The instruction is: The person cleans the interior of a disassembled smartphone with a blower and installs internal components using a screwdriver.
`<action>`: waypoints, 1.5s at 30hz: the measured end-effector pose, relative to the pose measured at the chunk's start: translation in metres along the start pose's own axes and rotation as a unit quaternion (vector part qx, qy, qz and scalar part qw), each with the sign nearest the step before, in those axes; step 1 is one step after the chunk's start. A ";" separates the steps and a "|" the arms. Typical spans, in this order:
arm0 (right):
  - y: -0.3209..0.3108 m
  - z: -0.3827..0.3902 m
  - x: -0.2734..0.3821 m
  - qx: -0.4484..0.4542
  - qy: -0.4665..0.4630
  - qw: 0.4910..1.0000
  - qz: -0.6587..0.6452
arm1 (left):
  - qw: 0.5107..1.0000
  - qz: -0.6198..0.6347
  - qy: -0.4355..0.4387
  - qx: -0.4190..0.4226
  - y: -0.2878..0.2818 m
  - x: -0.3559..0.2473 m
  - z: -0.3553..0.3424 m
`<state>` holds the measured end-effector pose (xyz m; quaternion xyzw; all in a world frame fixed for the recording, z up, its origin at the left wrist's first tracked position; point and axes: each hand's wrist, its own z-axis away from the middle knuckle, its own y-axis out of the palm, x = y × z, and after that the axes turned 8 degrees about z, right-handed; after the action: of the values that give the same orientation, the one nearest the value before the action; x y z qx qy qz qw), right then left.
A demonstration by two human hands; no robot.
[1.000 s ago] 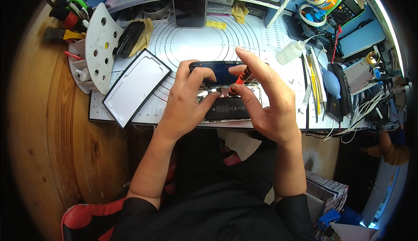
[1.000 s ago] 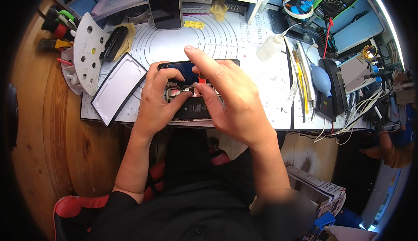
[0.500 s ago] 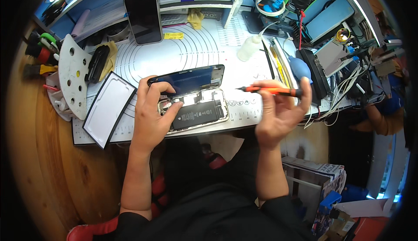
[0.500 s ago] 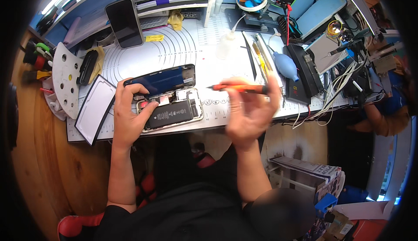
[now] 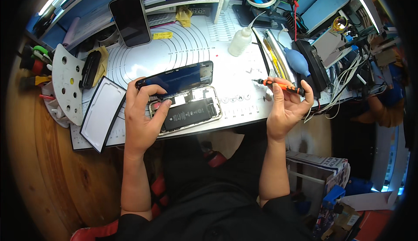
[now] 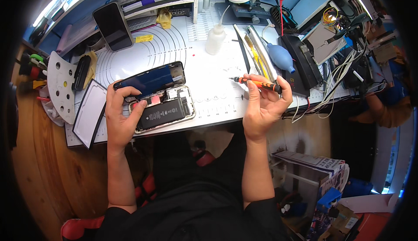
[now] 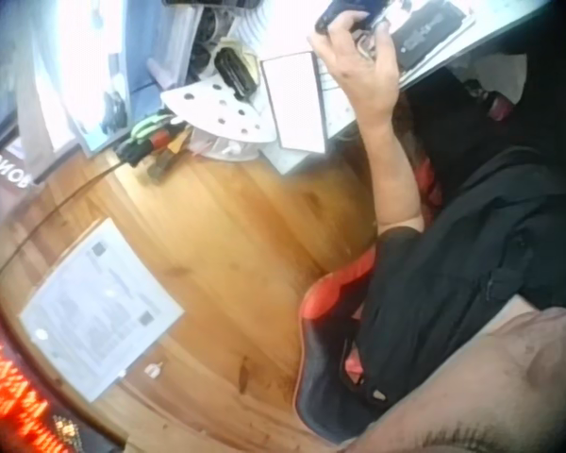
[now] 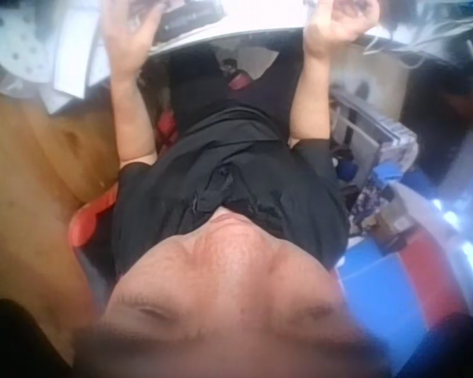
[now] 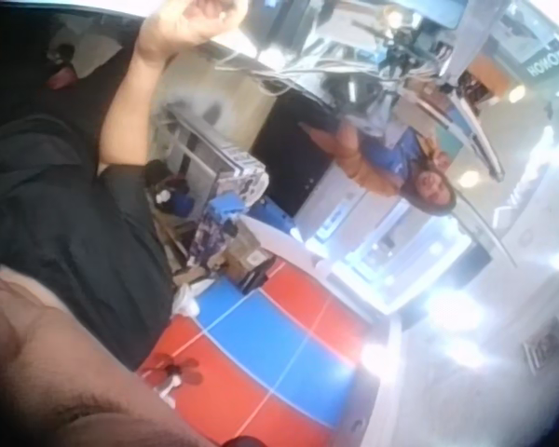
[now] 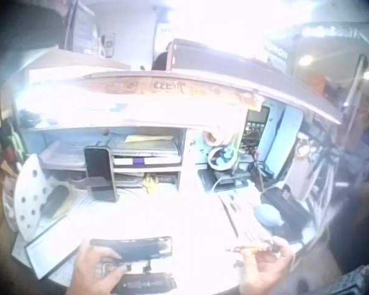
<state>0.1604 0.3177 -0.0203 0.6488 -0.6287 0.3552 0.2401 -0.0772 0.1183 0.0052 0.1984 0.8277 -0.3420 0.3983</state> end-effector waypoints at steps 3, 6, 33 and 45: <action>0.000 0.000 0.001 0.003 -0.003 1.000 0.001 | 1.000 0.002 0.001 0.004 -0.001 0.000 0.000; 0.002 0.000 0.000 0.001 -0.003 1.000 0.001 | 1.000 0.006 0.004 0.002 -0.001 -0.002 0.000; 0.089 0.036 0.068 0.131 0.076 0.958 -0.243 | 0.992 0.115 -0.047 0.026 -0.004 0.001 0.002; 0.094 0.038 0.068 0.166 0.060 0.949 -0.261 | 0.996 0.084 -0.005 0.030 -0.003 0.008 0.003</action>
<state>0.0708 0.2359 -0.0056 0.7985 -0.3542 0.4174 0.2504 -0.0826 0.1139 -0.0017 0.2773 0.7953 -0.3327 0.4242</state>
